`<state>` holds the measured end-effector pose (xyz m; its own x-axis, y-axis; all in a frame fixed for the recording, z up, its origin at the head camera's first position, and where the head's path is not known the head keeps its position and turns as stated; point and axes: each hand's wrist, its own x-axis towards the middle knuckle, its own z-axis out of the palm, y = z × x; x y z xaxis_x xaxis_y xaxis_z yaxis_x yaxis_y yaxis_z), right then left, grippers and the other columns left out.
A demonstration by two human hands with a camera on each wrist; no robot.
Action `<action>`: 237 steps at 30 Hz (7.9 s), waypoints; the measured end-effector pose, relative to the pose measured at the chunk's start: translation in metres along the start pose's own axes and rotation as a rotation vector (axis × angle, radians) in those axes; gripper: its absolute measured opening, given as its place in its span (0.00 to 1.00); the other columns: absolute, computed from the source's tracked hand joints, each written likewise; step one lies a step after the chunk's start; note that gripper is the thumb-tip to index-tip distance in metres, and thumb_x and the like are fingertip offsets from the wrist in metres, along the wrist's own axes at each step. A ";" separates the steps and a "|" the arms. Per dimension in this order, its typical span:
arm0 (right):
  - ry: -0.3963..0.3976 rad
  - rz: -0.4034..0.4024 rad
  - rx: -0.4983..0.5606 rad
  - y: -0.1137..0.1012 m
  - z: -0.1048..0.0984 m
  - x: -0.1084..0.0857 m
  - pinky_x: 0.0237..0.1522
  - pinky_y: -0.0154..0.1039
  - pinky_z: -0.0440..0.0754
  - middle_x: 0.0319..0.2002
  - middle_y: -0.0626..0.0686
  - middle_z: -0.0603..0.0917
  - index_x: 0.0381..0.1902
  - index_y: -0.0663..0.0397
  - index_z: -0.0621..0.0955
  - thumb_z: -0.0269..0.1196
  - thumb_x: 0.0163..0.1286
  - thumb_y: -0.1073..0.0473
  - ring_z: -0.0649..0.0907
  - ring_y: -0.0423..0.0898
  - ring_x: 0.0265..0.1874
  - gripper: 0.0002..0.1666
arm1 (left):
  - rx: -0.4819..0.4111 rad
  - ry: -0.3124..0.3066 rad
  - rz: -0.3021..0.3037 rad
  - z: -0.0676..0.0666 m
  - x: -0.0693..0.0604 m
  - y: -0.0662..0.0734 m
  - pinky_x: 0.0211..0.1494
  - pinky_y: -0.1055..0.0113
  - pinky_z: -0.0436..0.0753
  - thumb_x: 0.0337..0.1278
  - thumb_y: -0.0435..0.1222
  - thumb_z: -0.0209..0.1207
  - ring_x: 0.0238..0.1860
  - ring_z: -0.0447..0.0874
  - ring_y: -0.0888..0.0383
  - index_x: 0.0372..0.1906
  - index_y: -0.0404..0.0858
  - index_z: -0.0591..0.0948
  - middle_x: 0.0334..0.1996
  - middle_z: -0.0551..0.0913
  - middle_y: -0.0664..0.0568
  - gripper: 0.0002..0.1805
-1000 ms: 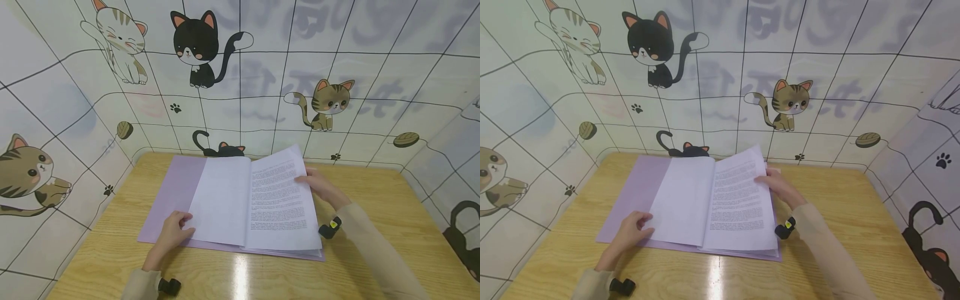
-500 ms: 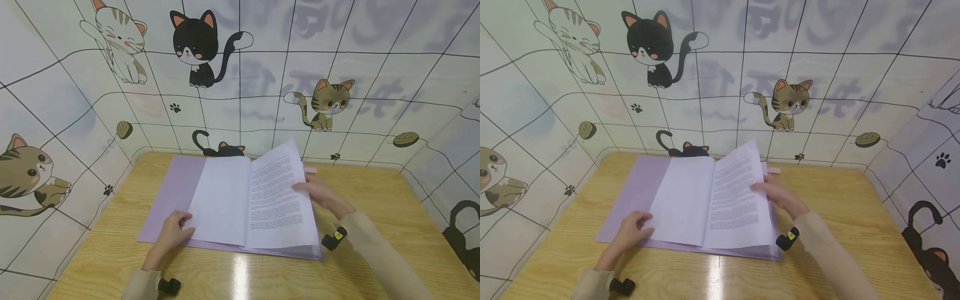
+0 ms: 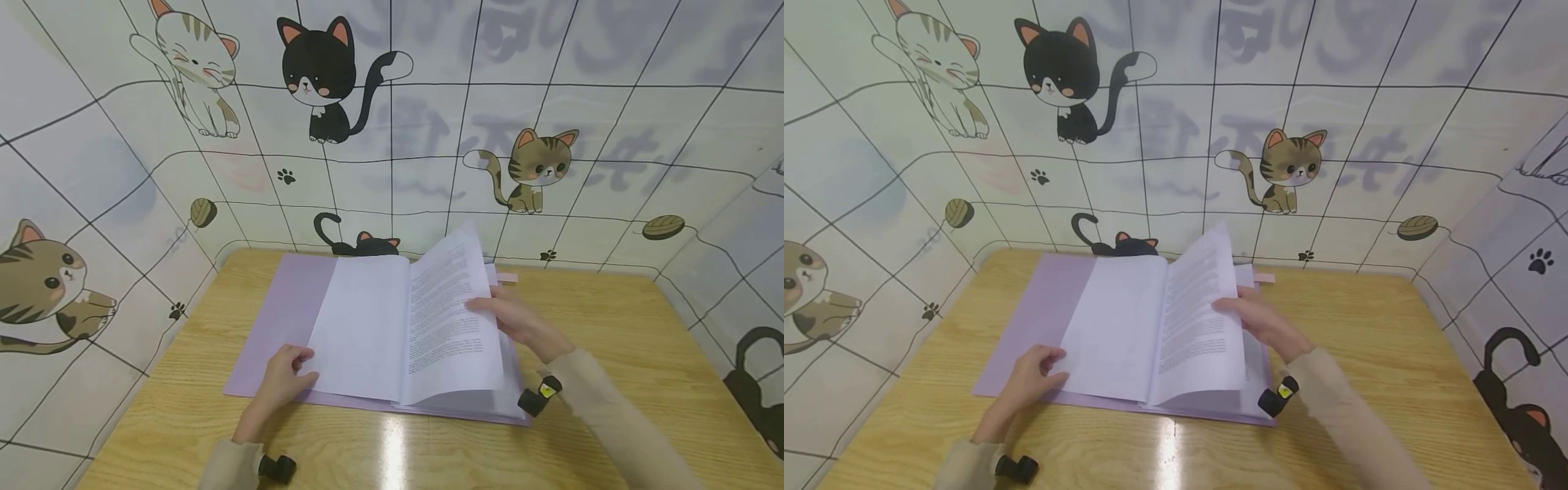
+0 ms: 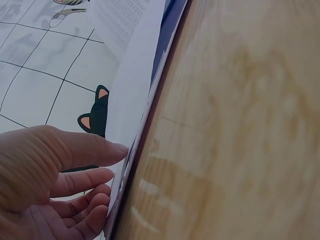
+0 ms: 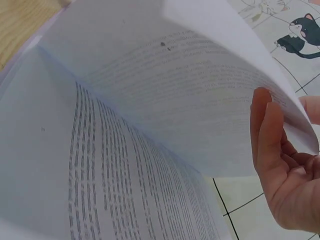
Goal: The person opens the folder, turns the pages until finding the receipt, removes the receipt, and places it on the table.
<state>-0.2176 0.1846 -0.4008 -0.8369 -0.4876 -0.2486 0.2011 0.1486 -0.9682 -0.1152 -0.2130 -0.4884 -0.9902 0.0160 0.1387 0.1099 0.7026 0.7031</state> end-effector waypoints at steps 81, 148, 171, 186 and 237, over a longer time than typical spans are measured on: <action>-0.083 -0.089 0.202 -0.025 0.087 0.044 0.37 0.37 0.82 0.41 0.51 0.83 0.62 0.69 0.65 0.52 0.69 0.58 0.85 0.43 0.36 0.28 | -0.027 0.285 0.625 0.031 -0.013 0.162 0.43 0.72 0.80 0.16 0.14 0.65 0.43 0.75 0.54 0.37 0.32 0.75 0.40 0.74 0.46 0.29; 0.403 -0.014 0.133 0.034 -0.042 0.071 0.40 0.31 0.81 0.35 0.53 0.81 0.53 0.73 0.67 0.55 0.69 0.58 0.82 0.40 0.32 0.23 | 0.228 0.072 0.005 0.004 -0.007 0.034 0.41 0.49 0.80 0.35 0.21 0.59 0.38 0.78 0.39 0.35 0.20 0.80 0.36 0.75 0.33 0.14; 0.628 0.015 -0.331 0.038 -0.079 0.085 0.60 0.51 0.66 0.63 0.64 0.67 0.63 0.63 0.68 0.43 0.65 0.66 0.66 0.58 0.62 0.27 | 0.284 0.018 -0.055 0.004 -0.005 0.031 0.38 0.51 0.79 0.35 0.27 0.67 0.41 0.73 0.41 0.35 0.22 0.82 0.39 0.74 0.36 0.16; 0.608 0.025 -0.278 0.033 -0.074 0.077 0.52 0.43 0.71 0.59 0.66 0.71 0.65 0.65 0.65 0.49 0.68 0.62 0.72 0.56 0.54 0.28 | 0.171 0.016 0.016 0.005 -0.004 0.017 0.45 0.51 0.77 0.35 0.26 0.68 0.38 0.77 0.44 0.36 0.23 0.80 0.35 0.76 0.40 0.17; 0.132 0.016 0.100 -0.003 -0.014 0.014 0.41 0.38 0.80 0.40 0.49 0.81 0.65 0.71 0.60 0.53 0.68 0.64 0.83 0.45 0.38 0.30 | 0.135 0.006 -0.003 0.006 -0.003 0.011 0.38 0.59 0.75 0.36 0.27 0.69 0.32 0.71 0.54 0.37 0.25 0.80 0.34 0.76 0.44 0.17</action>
<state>-0.2370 0.1895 -0.4006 -0.8913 -0.3678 -0.2651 0.2594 0.0657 -0.9635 -0.1112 -0.2015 -0.4851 -0.9899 0.0099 0.1414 0.0940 0.7921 0.6031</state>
